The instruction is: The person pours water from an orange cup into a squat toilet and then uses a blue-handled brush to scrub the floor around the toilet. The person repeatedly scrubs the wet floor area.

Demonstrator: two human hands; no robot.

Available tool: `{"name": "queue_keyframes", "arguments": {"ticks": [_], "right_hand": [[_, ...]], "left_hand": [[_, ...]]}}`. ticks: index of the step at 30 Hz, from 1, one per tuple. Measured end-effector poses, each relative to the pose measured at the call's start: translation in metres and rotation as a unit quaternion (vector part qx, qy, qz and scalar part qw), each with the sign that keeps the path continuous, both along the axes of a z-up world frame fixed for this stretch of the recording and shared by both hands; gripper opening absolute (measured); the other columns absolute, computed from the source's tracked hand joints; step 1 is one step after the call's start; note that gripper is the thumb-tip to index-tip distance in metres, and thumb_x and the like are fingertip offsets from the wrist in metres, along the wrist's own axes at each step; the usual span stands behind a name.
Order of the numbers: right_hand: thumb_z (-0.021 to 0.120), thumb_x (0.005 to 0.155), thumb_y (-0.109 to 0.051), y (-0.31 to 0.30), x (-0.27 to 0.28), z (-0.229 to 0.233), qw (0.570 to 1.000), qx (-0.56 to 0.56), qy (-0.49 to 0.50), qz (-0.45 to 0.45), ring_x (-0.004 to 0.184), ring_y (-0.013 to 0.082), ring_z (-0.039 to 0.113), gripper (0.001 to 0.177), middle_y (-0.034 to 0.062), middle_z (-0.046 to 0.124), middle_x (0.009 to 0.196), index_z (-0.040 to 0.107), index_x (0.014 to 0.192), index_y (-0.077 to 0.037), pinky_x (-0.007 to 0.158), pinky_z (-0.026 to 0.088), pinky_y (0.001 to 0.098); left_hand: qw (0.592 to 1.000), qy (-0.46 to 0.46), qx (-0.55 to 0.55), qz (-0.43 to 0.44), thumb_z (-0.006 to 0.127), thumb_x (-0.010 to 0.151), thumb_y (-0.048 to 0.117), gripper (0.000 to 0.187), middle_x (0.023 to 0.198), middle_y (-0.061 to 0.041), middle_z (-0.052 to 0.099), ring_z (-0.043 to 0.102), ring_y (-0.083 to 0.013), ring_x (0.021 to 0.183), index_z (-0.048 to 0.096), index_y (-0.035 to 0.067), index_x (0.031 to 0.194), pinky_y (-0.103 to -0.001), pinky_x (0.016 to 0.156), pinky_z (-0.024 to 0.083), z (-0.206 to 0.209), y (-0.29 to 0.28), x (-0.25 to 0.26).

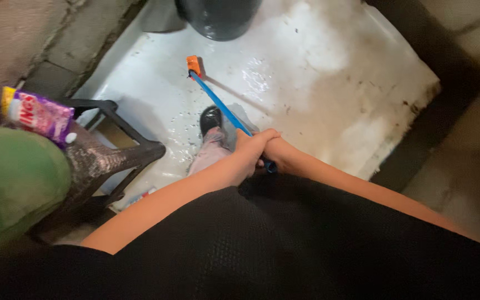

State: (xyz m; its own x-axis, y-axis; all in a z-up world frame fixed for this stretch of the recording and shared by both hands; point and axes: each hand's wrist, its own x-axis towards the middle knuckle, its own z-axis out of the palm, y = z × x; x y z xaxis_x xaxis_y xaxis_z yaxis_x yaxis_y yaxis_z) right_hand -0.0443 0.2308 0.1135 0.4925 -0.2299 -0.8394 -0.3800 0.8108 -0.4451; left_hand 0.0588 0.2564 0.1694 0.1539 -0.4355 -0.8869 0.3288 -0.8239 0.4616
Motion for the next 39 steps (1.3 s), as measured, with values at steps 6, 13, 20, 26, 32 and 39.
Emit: {"name": "queue_keyframes", "arguments": {"ticks": [6,13,20,26,32,39], "right_hand": [[0.046,0.104,-0.048,-0.019,0.043,0.021,0.996,0.035,0.059,-0.055,0.04,0.0123,0.042,0.041,0.0005,0.046,0.053,0.051,0.08,-0.015,0.037,0.031,0.029],[0.054,0.1,-0.057,-0.043,0.039,0.04,0.984,0.07,0.124,-0.107,0.038,0.012,0.04,0.052,0.0001,0.044,0.049,0.047,0.07,-0.015,0.038,0.034,0.0296],[0.044,0.103,-0.039,-0.063,0.018,0.042,0.949,0.145,0.167,-0.223,0.038,0.0134,0.037,0.047,0.0013,0.042,0.047,0.041,0.063,-0.014,0.038,0.031,0.0285],[0.037,0.101,-0.025,-0.047,-0.028,0.033,0.945,0.139,0.173,-0.238,0.04,0.0155,0.039,0.041,0.003,0.045,0.05,0.042,0.063,-0.012,0.038,0.033,0.0291],[0.04,0.102,-0.029,-0.033,-0.073,0.008,0.942,0.133,0.155,-0.267,0.039,0.0138,0.04,0.041,0.0023,0.047,0.05,0.045,0.065,-0.012,0.038,0.033,0.0273],[0.043,0.1,-0.048,-0.011,-0.073,0.018,0.963,0.09,0.203,-0.153,0.036,0.0159,0.043,0.05,0.0028,0.045,0.047,0.043,0.065,-0.013,0.036,0.037,0.0327]], "left_hand": [[0.999,0.037,0.023,-0.012,0.082,0.063,0.042,0.068,0.073,-0.008,0.054,0.04,-0.014,0.043,0.047,0.01,0.112,-0.035,0.039,0.042,-0.019,-0.024,0.034],[0.957,0.135,0.162,-0.201,0.075,0.074,0.051,0.053,0.063,-0.008,0.043,0.038,-0.015,0.041,0.051,0.008,0.094,-0.035,0.042,0.047,-0.039,-0.071,0.028],[0.911,0.161,0.188,-0.329,0.073,0.074,0.046,0.045,0.057,-0.004,0.041,0.041,-0.0134,0.038,0.05,0.008,0.08,-0.033,0.039,0.049,-0.026,-0.111,0.007],[0.85,0.242,0.157,-0.441,0.067,0.074,0.05,0.044,0.054,-0.009,0.052,0.044,-0.0132,0.034,0.054,0.008,0.073,-0.025,0.032,0.036,-0.037,-0.119,-0.03],[0.869,0.253,0.118,-0.409,0.07,0.072,0.048,0.043,0.055,-0.008,0.048,0.041,-0.0159,0.036,0.052,0.009,0.072,-0.029,0.034,0.038,-0.052,-0.101,-0.073],[0.923,0.203,0.138,-0.297,0.072,0.072,0.051,0.044,0.062,-0.007,0.046,0.037,-0.0153,0.038,0.053,0.012,0.08,-0.029,0.037,0.038,-0.055,-0.056,-0.082]]}}
